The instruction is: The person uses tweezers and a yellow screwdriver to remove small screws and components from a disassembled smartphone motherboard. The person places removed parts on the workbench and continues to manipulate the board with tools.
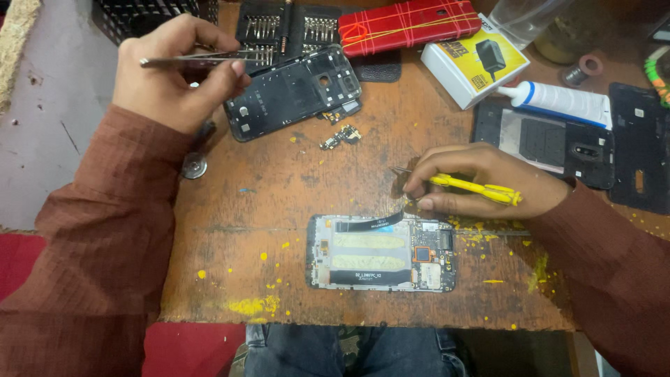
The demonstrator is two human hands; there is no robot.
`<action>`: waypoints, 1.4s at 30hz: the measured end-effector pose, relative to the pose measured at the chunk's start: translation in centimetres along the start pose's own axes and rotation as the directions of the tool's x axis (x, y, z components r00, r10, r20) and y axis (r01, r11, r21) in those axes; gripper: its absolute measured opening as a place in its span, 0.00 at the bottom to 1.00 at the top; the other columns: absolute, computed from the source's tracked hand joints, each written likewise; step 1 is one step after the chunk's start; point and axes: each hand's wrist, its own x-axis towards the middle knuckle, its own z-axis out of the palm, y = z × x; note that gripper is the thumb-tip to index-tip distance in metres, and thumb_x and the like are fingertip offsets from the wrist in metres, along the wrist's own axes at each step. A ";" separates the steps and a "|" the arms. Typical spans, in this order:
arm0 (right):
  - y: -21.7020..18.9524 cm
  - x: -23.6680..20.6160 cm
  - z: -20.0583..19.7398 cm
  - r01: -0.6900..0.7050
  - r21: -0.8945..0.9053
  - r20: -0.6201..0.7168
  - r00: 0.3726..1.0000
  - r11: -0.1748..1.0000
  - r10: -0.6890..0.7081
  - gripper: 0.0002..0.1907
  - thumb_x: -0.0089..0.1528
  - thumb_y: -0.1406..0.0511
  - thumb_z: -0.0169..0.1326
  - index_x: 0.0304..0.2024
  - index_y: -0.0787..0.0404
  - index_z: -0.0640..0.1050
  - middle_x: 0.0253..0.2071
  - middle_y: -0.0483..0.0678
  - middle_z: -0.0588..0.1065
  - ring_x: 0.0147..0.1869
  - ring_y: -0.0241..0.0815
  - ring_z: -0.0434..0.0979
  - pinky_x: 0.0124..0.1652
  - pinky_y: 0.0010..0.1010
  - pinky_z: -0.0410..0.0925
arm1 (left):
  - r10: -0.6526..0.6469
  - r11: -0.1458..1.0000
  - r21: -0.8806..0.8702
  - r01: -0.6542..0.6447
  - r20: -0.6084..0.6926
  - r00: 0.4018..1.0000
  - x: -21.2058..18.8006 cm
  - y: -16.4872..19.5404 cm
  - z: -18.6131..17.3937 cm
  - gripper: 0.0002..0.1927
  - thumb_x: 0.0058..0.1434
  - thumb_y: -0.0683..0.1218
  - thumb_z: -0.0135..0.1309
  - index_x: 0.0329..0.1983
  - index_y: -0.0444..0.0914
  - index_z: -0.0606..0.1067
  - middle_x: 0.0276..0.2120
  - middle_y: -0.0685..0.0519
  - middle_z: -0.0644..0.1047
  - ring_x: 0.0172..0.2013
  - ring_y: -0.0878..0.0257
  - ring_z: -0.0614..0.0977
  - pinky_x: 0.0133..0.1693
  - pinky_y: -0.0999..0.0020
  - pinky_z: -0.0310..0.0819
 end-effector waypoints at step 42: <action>-0.8 -0.1 -0.4 0.064 0.045 0.044 0.997 0.997 -0.066 0.17 0.56 0.59 0.63 0.46 0.56 0.81 0.43 0.44 0.82 0.36 0.33 0.84 0.36 0.27 0.78 | -0.382 0.890 -0.230 0.393 0.091 0.920 0.1 -2.8 1.5 0.03 0.72 0.36 0.52 0.46 0.29 0.74 0.37 0.44 0.82 0.37 0.63 0.86 0.39 0.72 0.85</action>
